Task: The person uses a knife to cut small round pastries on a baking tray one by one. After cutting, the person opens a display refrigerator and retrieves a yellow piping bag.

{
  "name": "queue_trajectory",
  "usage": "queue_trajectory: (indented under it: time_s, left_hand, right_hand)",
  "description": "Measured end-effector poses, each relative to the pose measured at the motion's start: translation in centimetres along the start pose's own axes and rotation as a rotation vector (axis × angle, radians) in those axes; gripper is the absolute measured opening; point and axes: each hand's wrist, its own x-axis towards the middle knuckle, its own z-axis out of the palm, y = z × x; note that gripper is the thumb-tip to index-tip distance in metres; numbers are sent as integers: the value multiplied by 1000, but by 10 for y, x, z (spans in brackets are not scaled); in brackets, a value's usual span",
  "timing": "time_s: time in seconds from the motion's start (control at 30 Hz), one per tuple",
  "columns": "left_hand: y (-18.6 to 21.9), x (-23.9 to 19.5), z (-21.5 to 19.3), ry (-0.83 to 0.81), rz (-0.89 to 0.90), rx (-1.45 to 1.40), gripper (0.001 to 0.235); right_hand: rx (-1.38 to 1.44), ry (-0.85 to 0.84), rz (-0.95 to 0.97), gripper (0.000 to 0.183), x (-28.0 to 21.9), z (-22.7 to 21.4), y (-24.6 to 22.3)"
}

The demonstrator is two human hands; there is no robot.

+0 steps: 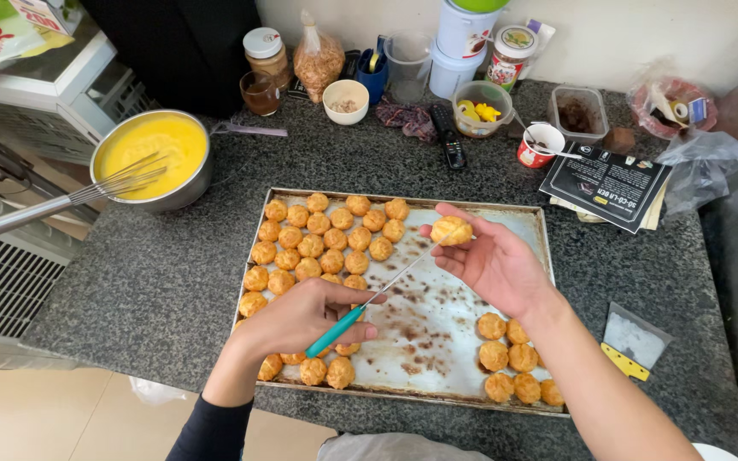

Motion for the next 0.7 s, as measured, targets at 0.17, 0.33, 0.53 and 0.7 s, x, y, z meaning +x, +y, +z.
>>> queue_trajectory:
  time_s: [0.17,0.33,0.53,0.7]
  left_hand:
    - [-3,-1,0,22,18,54,58]
    - [-2,0,-1,53,2,160,56]
    - [6,2,1,90,53,316,55]
    - [14,4,4,135,127,338,53]
  right_hand:
    - [-98,27,-21,52,-2,0,0]
    - [-154,62,-25,51,-4,-7,0]
    - [-227,26,27,53,-4,-11,11]
    - [-46,58,82,53,1,-14,20]
